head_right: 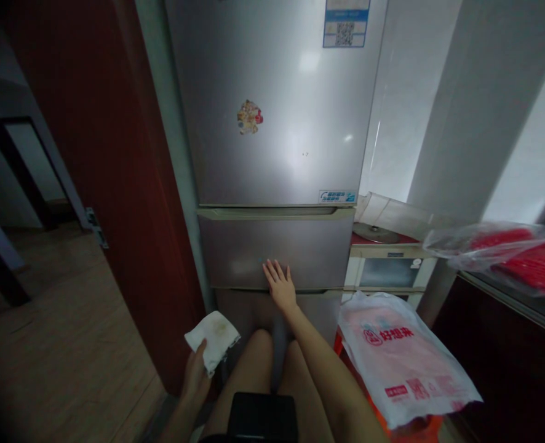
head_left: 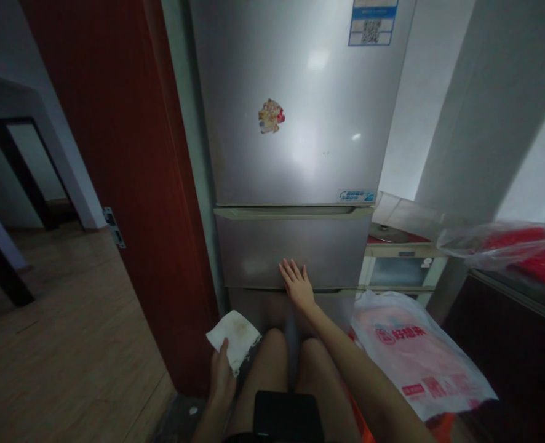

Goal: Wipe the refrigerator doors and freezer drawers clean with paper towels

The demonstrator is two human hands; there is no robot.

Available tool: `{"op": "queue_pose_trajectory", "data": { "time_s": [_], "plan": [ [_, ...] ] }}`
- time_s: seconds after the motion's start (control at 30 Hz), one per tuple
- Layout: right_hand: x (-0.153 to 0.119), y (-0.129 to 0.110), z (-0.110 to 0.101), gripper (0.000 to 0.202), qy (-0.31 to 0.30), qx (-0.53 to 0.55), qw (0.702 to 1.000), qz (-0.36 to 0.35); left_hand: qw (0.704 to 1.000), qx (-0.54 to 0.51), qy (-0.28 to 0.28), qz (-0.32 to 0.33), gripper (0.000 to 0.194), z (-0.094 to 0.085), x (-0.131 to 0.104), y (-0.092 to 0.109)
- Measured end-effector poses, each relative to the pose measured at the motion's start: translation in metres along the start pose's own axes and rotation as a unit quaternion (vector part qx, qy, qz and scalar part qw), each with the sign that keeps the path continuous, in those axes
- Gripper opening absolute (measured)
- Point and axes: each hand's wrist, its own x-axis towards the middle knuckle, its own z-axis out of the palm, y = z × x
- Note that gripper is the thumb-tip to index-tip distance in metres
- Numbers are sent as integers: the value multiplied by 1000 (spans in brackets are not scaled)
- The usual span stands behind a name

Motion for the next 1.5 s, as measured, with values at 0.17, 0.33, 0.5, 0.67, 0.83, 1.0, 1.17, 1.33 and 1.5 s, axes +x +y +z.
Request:
{"op": "queue_pose_trajectory", "data": {
  "time_s": [0.17,0.33,0.5,0.67,0.83,1.0,1.17,1.33,1.5],
  "plan": [
    [8,0,1,67,-12,20,1000,14,1000,-2,-9,-15,27,1,-2,0],
    [8,-1,-3,70,-20,62,998,25,1000,-5,-15,-21,29,3,-4,1],
    [13,-6,-11,72,-12,130,990,49,999,-15,-36,-30,19,11,-12,5],
    [-8,-31,-24,57,30,219,966,136,997,-16,-63,-41,16,22,-24,12],
    [-89,-80,-62,35,66,302,929,202,994,7,-110,-25,18,27,-31,9],
    [-132,-119,-109,26,120,390,900,154,948,209,-200,131,27,37,-34,-4],
    [-114,-98,-130,60,79,270,958,58,844,350,-353,202,17,66,-50,-17],
    [-125,-48,-122,65,-55,222,966,123,769,424,-411,244,21,85,-66,-36],
    [-170,-13,-119,39,-97,219,948,208,718,484,-434,249,16,91,-76,-54]
  ]
}}
